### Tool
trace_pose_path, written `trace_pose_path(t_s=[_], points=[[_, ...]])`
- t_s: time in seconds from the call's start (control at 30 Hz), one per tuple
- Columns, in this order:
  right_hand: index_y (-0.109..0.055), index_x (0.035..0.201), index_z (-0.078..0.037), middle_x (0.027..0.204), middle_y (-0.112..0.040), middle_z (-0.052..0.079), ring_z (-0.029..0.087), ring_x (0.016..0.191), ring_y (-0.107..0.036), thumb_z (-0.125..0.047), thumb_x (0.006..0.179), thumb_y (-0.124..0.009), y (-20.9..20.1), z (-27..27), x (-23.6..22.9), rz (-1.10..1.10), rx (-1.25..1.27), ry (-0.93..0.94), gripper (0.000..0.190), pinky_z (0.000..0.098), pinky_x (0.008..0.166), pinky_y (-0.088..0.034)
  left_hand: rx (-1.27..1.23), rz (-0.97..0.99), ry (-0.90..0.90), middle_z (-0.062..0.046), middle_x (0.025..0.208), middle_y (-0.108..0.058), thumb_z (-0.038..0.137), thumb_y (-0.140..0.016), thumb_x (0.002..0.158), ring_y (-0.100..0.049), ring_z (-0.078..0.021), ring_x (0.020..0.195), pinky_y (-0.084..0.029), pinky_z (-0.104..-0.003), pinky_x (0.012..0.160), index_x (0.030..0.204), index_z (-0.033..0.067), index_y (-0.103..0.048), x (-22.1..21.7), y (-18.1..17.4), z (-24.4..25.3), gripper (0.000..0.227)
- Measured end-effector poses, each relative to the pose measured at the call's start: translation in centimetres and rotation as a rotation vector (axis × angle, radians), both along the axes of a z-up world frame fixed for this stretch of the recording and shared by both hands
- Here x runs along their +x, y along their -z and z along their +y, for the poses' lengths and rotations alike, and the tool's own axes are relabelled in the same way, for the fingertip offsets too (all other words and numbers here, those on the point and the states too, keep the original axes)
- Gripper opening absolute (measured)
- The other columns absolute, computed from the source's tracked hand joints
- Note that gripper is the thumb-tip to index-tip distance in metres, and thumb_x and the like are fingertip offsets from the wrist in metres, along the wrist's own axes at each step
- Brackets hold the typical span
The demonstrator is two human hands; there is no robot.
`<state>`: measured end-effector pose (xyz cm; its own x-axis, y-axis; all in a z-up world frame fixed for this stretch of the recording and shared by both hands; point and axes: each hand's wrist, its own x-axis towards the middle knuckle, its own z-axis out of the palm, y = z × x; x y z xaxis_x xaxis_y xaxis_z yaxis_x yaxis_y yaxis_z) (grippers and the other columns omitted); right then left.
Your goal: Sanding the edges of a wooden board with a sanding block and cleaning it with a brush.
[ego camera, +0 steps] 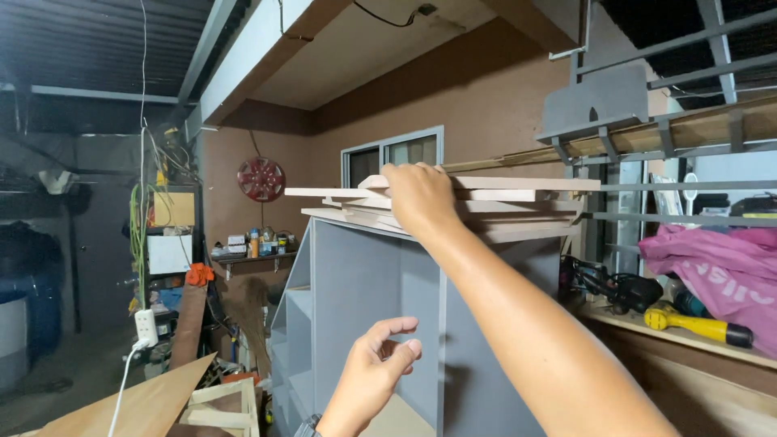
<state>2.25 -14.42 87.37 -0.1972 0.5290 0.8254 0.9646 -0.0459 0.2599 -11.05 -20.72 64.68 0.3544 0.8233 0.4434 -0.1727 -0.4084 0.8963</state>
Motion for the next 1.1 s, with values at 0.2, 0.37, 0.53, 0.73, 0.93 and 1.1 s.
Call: trace_pose_path(t_s=[0.2, 0.37, 0.53, 0.73, 0.93, 1.1], points=[[-0.066, 0.1, -0.017, 0.092, -0.074, 0.002, 0.032, 0.09, -0.07, -0.011, 0.104, -0.062, 1.9, -0.4, 1.8, -0.06, 0.284, -0.024, 0.009, 0.0443, 0.085, -0.05, -0.147, -0.062, 0.009, -0.01, 0.112, -0.081, 0.026, -0.067, 0.098, -0.079, -0.0199, 0.102, -0.065, -0.036, 0.089, 0.142, 0.0078, -0.079, -4.1, -0.7, -1.8, 0.049], [-0.062, 0.099, -0.017, 0.102, -0.075, -0.001, 0.029, 0.097, -0.068, -0.016, 0.105, -0.063, 2.6, -5.2, 3.1, -0.099, 0.422, -0.073, 0.006, 0.0411, 0.091, -0.048, -0.225, -0.341, 0.148, -0.014, 0.124, -0.075, 0.039, -0.056, 0.103, -0.076, -0.0291, 0.102, -0.058, -0.038, 0.078, 0.139, -0.0007, -0.073, -5.4, -2.2, -2.2, 0.056], [-0.064, 0.114, -0.016, 0.106, -0.073, 0.004, 0.029, 0.104, -0.068, -0.014, 0.102, -0.067, 3.3, -11.8, 4.8, -0.176, 0.479, -0.122, 0.012, 0.0433, 0.097, -0.051, -0.304, -0.432, 0.408, -0.017, 0.149, -0.061, 0.068, -0.047, 0.099, -0.06, -0.0399, 0.135, -0.047, -0.052, 0.107, 0.146, 0.0081, -0.058, -3.7, -6.2, -0.4, 0.076], [-0.07, 0.126, -0.02, 0.109, -0.071, 0.003, 0.028, 0.111, -0.073, -0.017, 0.104, -0.071, 3.6, -19.0, 5.7, -0.276, 0.547, -0.248, 0.022, 0.0417, 0.099, -0.056, -0.39, -0.688, 0.724, -0.032, 0.177, -0.029, 0.084, -0.059, 0.088, -0.038, -0.0493, 0.161, -0.04, -0.062, 0.124, 0.174, 0.0008, -0.01, -0.2, -13.4, -1.2, 0.129], [-0.072, 0.128, -0.021, 0.109, -0.073, 0.001, 0.027, 0.109, -0.074, -0.017, 0.104, -0.071, 4.8, -27.1, 5.0, -0.333, 0.594, -0.301, 0.024, 0.0412, 0.094, -0.059, -0.352, -0.831, 0.842, -0.034, 0.153, -0.042, 0.047, -0.078, 0.085, -0.052, -0.0591, 0.141, -0.05, -0.071, 0.113, 0.158, -0.001, -0.031, 2.5, -18.2, -7.4, 0.099], [-0.081, 0.118, -0.015, 0.106, -0.078, 0.004, 0.028, 0.099, -0.078, -0.01, 0.103, -0.082, 11.3, -35.0, 4.0, -0.378, 0.696, -0.398, 0.016, 0.0413, 0.089, -0.059, -0.376, -0.923, 0.825, -0.037, 0.143, -0.05, 0.009, -0.072, 0.09, -0.061, -0.0635, 0.128, -0.053, -0.082, 0.103, 0.153, -0.0091, -0.037, 4.9, -13.9, -9.7, 0.075]])
